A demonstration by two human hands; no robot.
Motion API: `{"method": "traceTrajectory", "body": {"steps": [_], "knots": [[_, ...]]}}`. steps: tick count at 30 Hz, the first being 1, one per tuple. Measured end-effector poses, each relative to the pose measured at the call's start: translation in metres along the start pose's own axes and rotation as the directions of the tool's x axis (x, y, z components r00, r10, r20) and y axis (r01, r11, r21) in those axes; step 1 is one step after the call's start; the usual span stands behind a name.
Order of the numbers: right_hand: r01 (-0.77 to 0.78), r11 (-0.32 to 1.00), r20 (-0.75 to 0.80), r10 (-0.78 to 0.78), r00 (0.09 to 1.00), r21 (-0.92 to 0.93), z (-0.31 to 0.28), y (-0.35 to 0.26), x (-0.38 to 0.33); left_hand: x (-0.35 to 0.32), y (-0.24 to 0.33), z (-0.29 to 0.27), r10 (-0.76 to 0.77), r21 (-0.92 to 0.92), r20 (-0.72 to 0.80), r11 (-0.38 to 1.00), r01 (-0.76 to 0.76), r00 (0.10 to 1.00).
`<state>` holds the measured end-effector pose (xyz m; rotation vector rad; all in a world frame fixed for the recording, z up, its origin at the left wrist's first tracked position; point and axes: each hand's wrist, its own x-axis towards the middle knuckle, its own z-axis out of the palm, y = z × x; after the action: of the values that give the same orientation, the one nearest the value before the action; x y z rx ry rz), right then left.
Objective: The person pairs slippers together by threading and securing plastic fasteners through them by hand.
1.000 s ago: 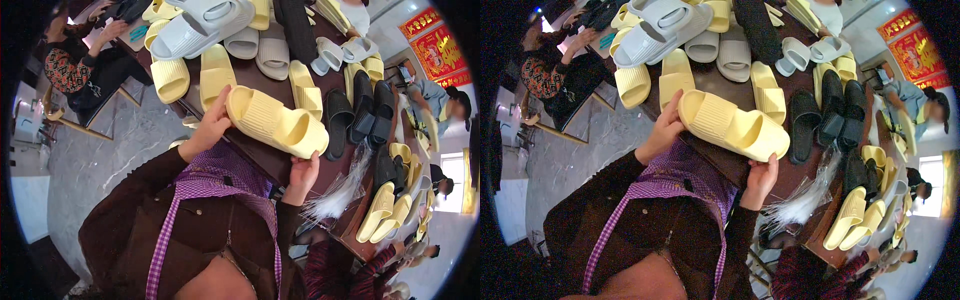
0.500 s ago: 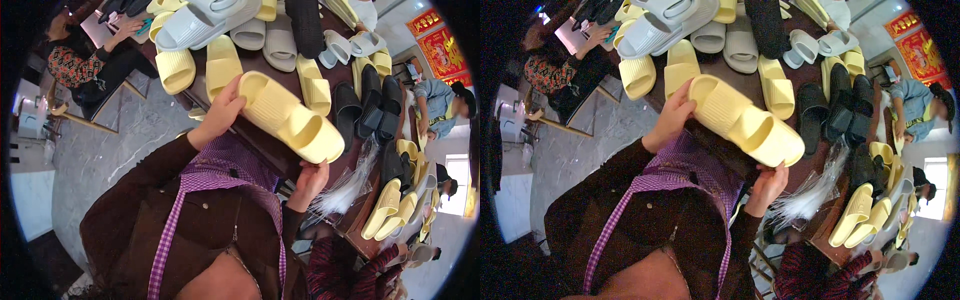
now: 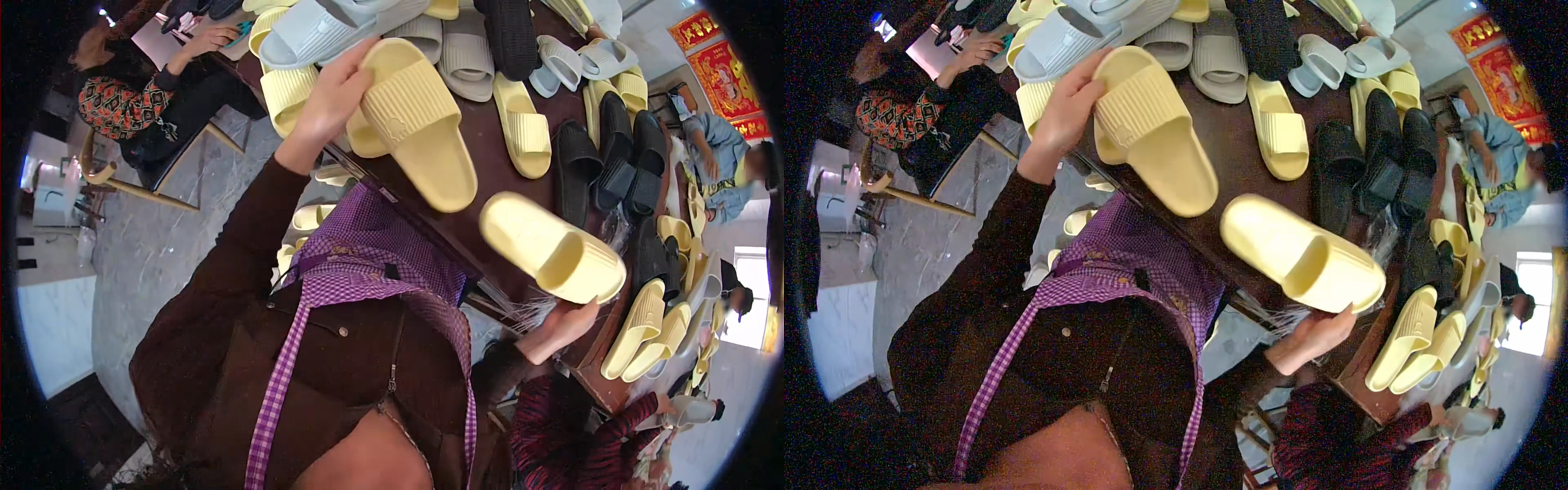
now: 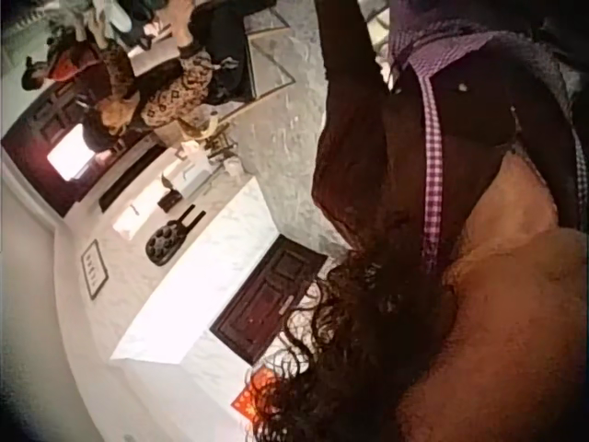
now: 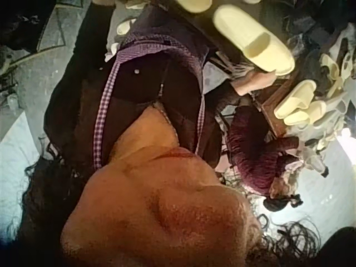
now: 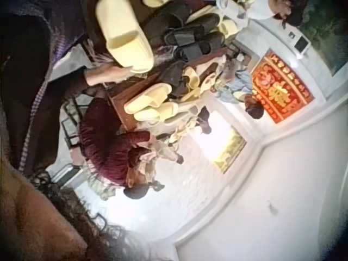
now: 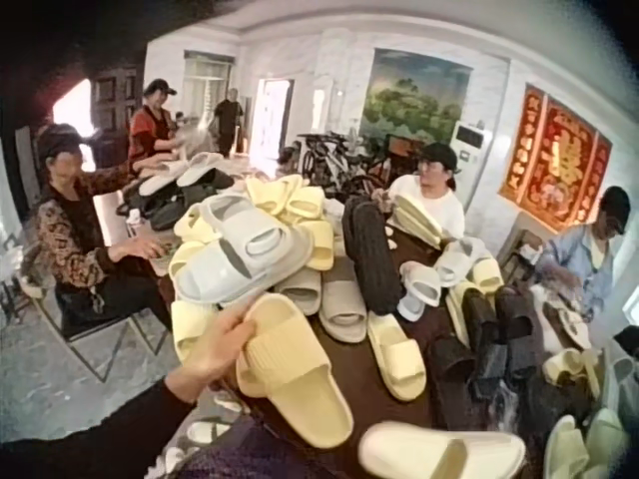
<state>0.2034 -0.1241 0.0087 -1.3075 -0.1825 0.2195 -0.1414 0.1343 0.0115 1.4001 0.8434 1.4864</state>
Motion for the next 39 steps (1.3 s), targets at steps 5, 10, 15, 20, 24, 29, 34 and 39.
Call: {"method": "traceTrajectory", "body": {"steps": [5, 10, 15, 20, 24, 29, 34, 39], "knots": [[-0.04, 0.961, 0.37, 0.144, 0.918, -0.274, 0.041, -0.033, 0.008, 0.021, -0.006, 0.035, -0.097, 0.16, 0.405, 0.986, 0.034, 0.909], [0.194, 0.924, 0.731, 0.119, 0.672, -0.329, 0.109, 0.001, 0.027, 0.042, -0.025, 0.087, -0.287, 0.253, 0.681, 0.956, 0.15, 0.674], [0.518, 0.782, 0.646, -0.201, 0.737, -0.348, 0.125, 0.046, 0.052, 0.033, -0.063, 0.111, -0.22, 0.418, 0.5, 0.908, -0.012, 0.837], [0.659, 0.684, 0.61, -0.387, 0.691, -0.312, 0.056, 0.033, -0.001, 0.01, -0.08, 0.09, 0.34, 0.441, 0.343, 0.765, -0.469, 0.876], [0.594, 0.614, 0.559, -0.282, 0.78, -0.519, -0.013, -0.003, -0.038, -0.028, -0.035, 0.079, 0.198, 0.356, 0.343, 0.877, -0.322, 0.918], [0.453, 0.575, 0.325, -0.317, 0.891, -0.681, -0.089, -0.022, -0.036, -0.064, -0.005, 0.091, 0.239, 0.288, 0.401, 0.884, -0.369, 0.885], [0.363, 0.498, 0.24, -0.295, 0.925, -0.788, -0.106, -0.033, -0.026, -0.099, 0.006, 0.104, 0.297, 0.242, 0.514, 0.85, -0.468, 0.805], [0.503, 0.334, 0.424, -0.284, 0.86, -0.797, -0.073, -0.009, -0.005, -0.118, 0.014, 0.115, 0.176, 0.195, 0.582, 0.918, -0.347, 0.794]]}}
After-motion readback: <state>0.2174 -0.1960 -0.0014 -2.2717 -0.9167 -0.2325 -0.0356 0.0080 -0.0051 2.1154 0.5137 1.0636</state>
